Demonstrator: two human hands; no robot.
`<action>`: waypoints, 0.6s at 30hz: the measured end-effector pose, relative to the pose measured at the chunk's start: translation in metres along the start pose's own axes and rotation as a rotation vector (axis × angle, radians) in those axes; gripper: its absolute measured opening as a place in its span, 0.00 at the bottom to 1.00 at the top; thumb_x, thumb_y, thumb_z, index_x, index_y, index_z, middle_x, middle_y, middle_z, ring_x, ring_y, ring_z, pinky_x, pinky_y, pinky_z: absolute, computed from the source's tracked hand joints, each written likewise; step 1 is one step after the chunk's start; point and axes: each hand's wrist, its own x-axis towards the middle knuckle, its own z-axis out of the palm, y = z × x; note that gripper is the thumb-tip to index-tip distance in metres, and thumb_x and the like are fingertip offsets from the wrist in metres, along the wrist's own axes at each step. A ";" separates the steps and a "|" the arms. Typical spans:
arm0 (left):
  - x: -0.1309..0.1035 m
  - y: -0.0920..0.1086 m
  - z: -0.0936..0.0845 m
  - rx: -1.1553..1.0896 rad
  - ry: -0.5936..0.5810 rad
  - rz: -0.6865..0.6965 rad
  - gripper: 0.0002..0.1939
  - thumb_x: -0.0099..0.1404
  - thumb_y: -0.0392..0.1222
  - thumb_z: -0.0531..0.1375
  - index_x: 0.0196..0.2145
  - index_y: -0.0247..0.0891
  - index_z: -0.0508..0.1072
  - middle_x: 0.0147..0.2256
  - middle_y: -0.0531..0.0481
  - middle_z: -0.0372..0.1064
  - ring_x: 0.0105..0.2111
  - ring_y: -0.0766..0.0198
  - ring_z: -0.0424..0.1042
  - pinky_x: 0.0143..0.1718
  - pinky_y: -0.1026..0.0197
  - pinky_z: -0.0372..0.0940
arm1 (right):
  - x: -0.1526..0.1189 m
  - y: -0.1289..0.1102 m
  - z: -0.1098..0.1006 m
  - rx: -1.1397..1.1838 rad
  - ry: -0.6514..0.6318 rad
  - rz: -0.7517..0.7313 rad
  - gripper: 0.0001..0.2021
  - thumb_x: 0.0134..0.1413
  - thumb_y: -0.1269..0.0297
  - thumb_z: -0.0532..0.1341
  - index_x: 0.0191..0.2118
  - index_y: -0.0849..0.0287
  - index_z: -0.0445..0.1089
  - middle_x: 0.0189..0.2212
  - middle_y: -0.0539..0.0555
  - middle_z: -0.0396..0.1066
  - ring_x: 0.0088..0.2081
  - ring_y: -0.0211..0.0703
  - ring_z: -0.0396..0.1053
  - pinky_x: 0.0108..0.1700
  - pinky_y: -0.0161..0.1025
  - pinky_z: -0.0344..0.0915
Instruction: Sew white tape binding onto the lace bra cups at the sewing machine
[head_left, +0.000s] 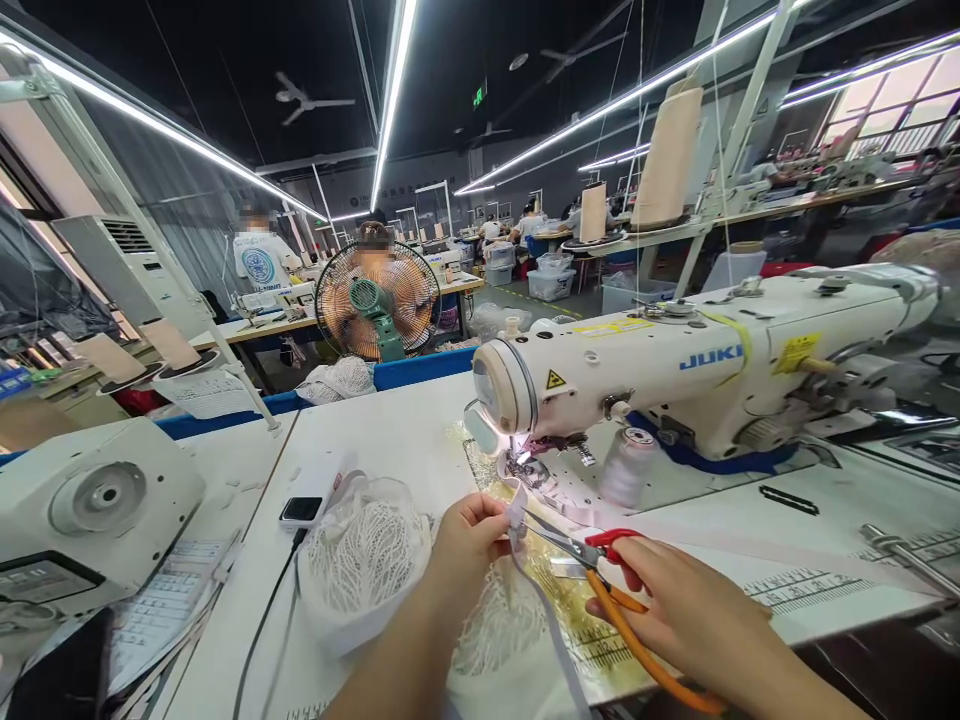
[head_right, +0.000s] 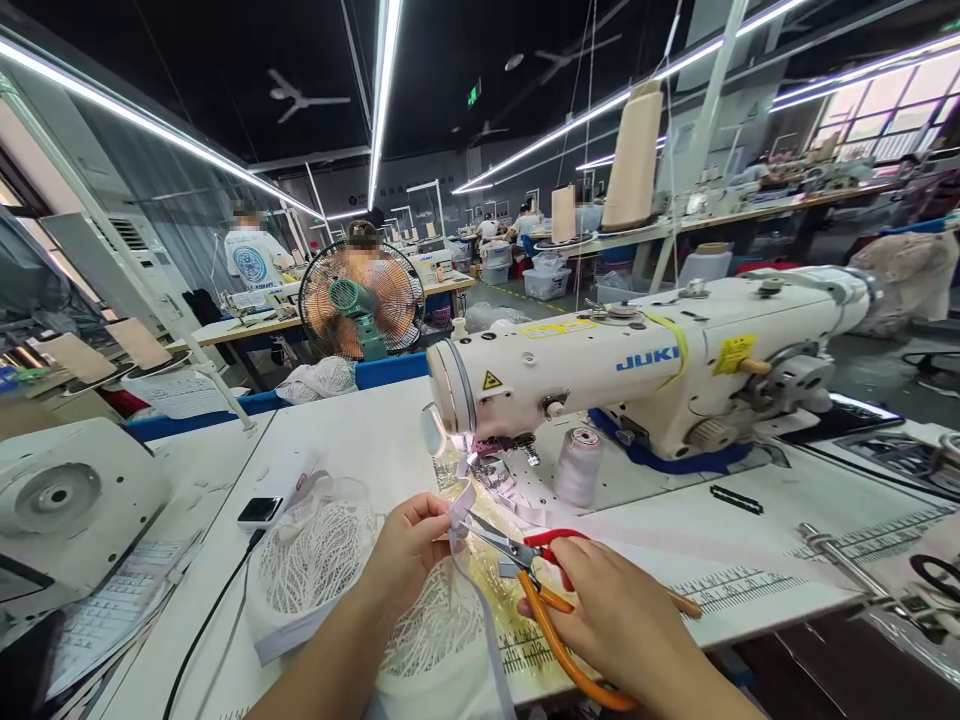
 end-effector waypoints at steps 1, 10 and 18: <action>0.000 0.000 0.000 0.004 -0.001 -0.002 0.09 0.44 0.37 0.63 0.20 0.33 0.65 0.21 0.53 0.62 0.22 0.70 0.62 0.27 0.63 0.59 | 0.001 -0.001 0.001 0.003 0.020 -0.022 0.13 0.45 0.51 0.58 0.24 0.56 0.61 0.22 0.50 0.65 0.24 0.42 0.64 0.23 0.34 0.52; 0.001 -0.003 -0.002 0.016 -0.041 -0.001 0.09 0.45 0.37 0.64 0.21 0.33 0.66 0.22 0.52 0.64 0.22 0.71 0.61 0.26 0.65 0.56 | 0.010 -0.008 0.006 0.025 0.086 -0.087 0.13 0.44 0.50 0.59 0.24 0.56 0.63 0.20 0.49 0.64 0.22 0.41 0.62 0.22 0.34 0.50; 0.002 -0.005 -0.002 0.063 -0.052 0.015 0.08 0.46 0.36 0.62 0.21 0.33 0.65 0.21 0.53 0.63 0.22 0.71 0.61 0.27 0.64 0.57 | 0.013 -0.006 -0.002 0.163 -0.036 0.061 0.18 0.43 0.47 0.58 0.19 0.56 0.58 0.17 0.49 0.62 0.21 0.40 0.59 0.23 0.35 0.49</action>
